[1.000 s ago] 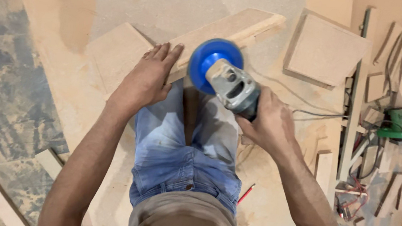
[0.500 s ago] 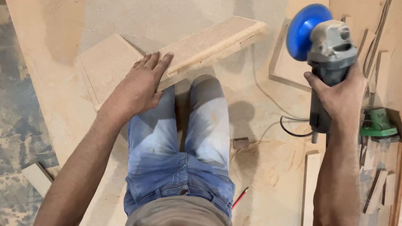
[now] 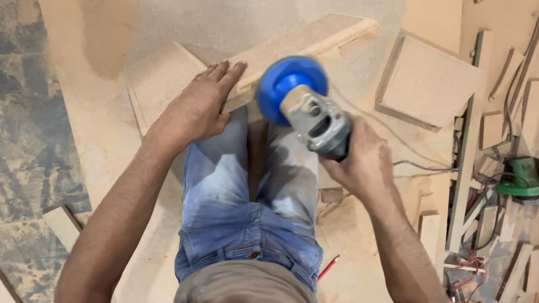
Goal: The person uses an angle grinder with a sanding disc to smooth the edges and surfaces of an L-shaped piece of wood. They hold the wood with one hand and the tool with the other, turning the piece over to reach different sides while kneeling on the floor.
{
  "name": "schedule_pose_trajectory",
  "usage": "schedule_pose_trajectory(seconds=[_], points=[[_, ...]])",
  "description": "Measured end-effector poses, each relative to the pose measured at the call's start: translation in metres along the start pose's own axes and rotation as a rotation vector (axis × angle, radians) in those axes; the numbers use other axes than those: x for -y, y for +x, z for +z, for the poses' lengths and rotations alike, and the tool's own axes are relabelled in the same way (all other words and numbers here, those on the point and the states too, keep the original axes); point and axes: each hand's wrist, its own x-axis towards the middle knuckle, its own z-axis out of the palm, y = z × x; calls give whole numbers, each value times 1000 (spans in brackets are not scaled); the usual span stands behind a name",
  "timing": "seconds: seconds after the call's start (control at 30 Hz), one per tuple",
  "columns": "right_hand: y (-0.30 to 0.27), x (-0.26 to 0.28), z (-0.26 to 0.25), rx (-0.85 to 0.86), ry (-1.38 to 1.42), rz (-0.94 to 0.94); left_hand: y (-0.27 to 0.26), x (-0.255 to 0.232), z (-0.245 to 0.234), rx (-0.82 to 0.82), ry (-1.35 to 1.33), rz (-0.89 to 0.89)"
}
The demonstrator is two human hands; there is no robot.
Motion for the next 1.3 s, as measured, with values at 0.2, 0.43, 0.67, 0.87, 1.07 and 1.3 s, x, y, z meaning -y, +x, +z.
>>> schedule_pose_trajectory(seconds=[0.2,0.43,0.67,0.87,1.07,1.3], points=[[6,-49,-4,40,97,180,-2,-3,-6,7,-16,-14],[26,-121,-60,-270,211,183,-5,-2,-3,52,32,-15],[-11,-65,-53,-135,192,93,-16,-1,37,-23,68,25],[-27,2,-22,160,16,184,-19,-3,56,-19,117,31],[-34,2,-10,177,51,111,-20,-6,64,-11,143,26],[-16,-117,-46,-114,128,199,-18,-9,70,-8,167,43]])
